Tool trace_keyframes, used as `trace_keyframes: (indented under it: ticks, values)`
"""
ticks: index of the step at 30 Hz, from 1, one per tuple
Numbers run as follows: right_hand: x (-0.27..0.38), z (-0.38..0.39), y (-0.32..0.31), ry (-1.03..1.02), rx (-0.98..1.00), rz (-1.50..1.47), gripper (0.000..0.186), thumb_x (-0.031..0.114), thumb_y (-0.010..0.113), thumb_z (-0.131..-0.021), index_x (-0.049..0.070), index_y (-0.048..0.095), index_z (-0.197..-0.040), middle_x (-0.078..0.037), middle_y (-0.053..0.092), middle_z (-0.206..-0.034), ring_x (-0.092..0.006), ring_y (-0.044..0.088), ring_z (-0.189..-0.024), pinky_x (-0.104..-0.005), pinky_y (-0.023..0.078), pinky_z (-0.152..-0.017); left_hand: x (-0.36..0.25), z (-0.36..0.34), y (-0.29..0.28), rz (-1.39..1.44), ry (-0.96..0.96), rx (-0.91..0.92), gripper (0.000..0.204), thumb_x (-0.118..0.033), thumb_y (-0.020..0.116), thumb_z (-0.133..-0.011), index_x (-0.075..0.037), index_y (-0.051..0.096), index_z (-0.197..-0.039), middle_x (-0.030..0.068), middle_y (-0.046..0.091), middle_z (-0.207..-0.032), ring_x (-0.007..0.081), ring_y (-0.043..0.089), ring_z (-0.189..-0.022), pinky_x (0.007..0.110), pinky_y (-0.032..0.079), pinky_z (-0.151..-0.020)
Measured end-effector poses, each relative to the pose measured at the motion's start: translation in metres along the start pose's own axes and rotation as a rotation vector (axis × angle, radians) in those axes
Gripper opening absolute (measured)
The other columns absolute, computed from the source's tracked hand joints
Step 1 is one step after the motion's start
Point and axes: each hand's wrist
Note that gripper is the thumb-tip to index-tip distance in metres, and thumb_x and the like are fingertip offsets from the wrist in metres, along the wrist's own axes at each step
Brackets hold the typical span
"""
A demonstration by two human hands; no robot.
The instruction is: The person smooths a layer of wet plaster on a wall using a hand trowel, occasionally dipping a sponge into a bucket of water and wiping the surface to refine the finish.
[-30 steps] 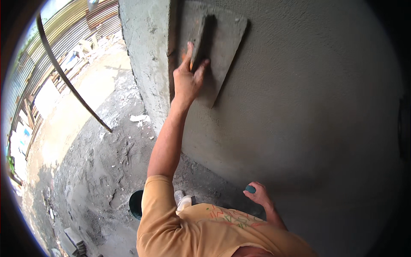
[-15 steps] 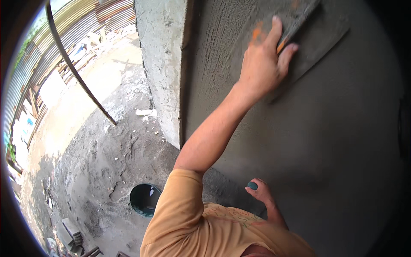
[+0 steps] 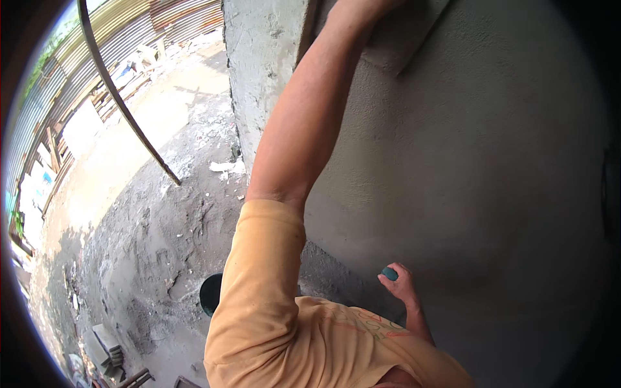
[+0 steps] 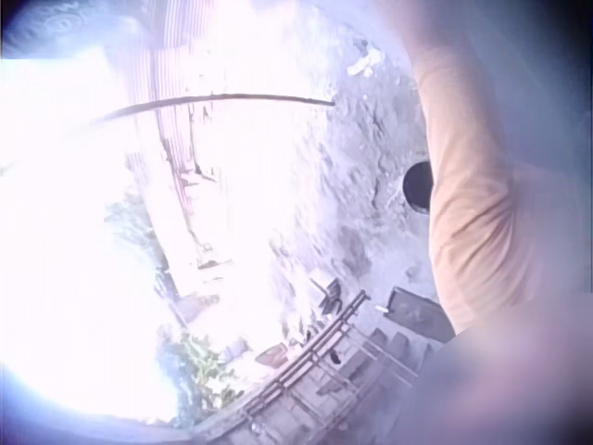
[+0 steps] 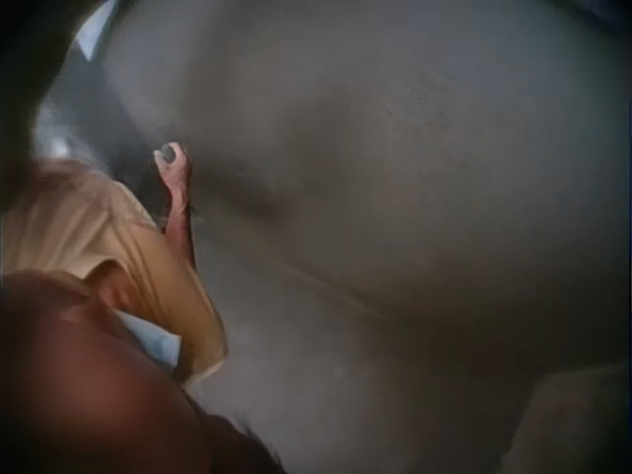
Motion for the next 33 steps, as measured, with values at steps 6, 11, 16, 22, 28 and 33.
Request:
trace_keyframes:
  ticks: [6, 11, 16, 22, 28, 33]
  values:
    - [0.01, -0.018, -0.017, 0.065, 0.045, 0.055, 0.035, 0.029, 0.08, -0.078, 0.002, 0.065, -0.094, -0.016, 0.065, -0.086, -0.036, 0.065, -0.081, -0.0416, 0.051, -0.072, -0.03, 0.149, 0.04, 0.149, -0.211, 0.16, 0.061, -0.021, 0.067, -0.094, 0.001, 0.044, -0.146, 0.0276, 0.066, -0.119, 0.042, 0.066, -0.107, 0.041, 0.054, -0.091]
    - [0.041, -0.025, -0.025, -0.018, 0.002, 0.069, 0.035, 0.029, 0.081, -0.078, 0.002, 0.065, -0.094, -0.015, 0.066, -0.086, -0.0342, 0.066, -0.081, -0.041, 0.052, -0.072, 0.065, 0.216, -0.024, 0.227, -0.385, 0.2, 0.065, -0.016, 0.069, -0.093, -0.001, 0.04, -0.149, 0.0258, 0.065, -0.125, 0.0323, 0.065, -0.117, 0.035, 0.049, -0.1]
    - [0.002, -0.018, -0.005, 0.022, 0.034, -0.046, 0.035, 0.029, 0.082, -0.077, 0.003, 0.064, -0.092, -0.015, 0.065, -0.084, -0.035, 0.065, -0.079, -0.0406, 0.052, -0.071, 0.061, 0.133, -0.018, 0.117, -0.208, 0.126, 0.063, -0.018, 0.067, -0.093, 0.008, 0.042, -0.145, 0.0278, 0.064, -0.124, 0.0302, 0.063, -0.121, 0.034, 0.048, -0.1]
    - [-0.007, -0.017, 0.005, 0.065, 0.064, -0.057, 0.034, 0.029, 0.081, -0.078, 0.003, 0.064, -0.092, -0.015, 0.065, -0.084, -0.0346, 0.065, -0.078, -0.0401, 0.052, -0.07, -0.017, 0.048, 0.012, 0.198, -0.196, 0.128, 0.061, -0.032, 0.064, -0.096, 0.005, 0.046, -0.141, 0.0308, 0.068, -0.106, 0.0431, 0.067, -0.103, 0.045, 0.052, -0.089]
    - [0.014, -0.029, 0.01, 0.038, 0.127, 0.033, 0.035, 0.029, 0.081, -0.079, 0.002, 0.065, -0.094, -0.014, 0.066, -0.083, -0.0281, 0.066, -0.075, -0.0375, 0.052, -0.069, -0.011, 0.276, 0.04, 0.094, -0.28, 0.242, 0.074, -0.025, 0.075, -0.087, -0.011, 0.041, -0.151, 0.0225, 0.069, -0.096, 0.0413, 0.068, -0.079, 0.045, 0.056, -0.071]
    - [0.026, -0.022, 0.013, 0.074, 0.181, 0.066, 0.036, 0.031, 0.081, -0.078, 0.003, 0.065, -0.094, -0.015, 0.067, -0.086, -0.0312, 0.067, -0.079, -0.0391, 0.053, -0.071, 0.095, 0.463, 0.012, -0.101, -0.435, 0.362, 0.082, -0.015, 0.077, -0.079, -0.02, 0.04, -0.152, 0.011, 0.072, -0.1, 0.0309, 0.07, -0.079, 0.04, 0.056, -0.067]
Point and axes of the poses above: each hand's wrist, its own z-axis away from the middle knuckle, its own y-axis out of the palm, x = y × z
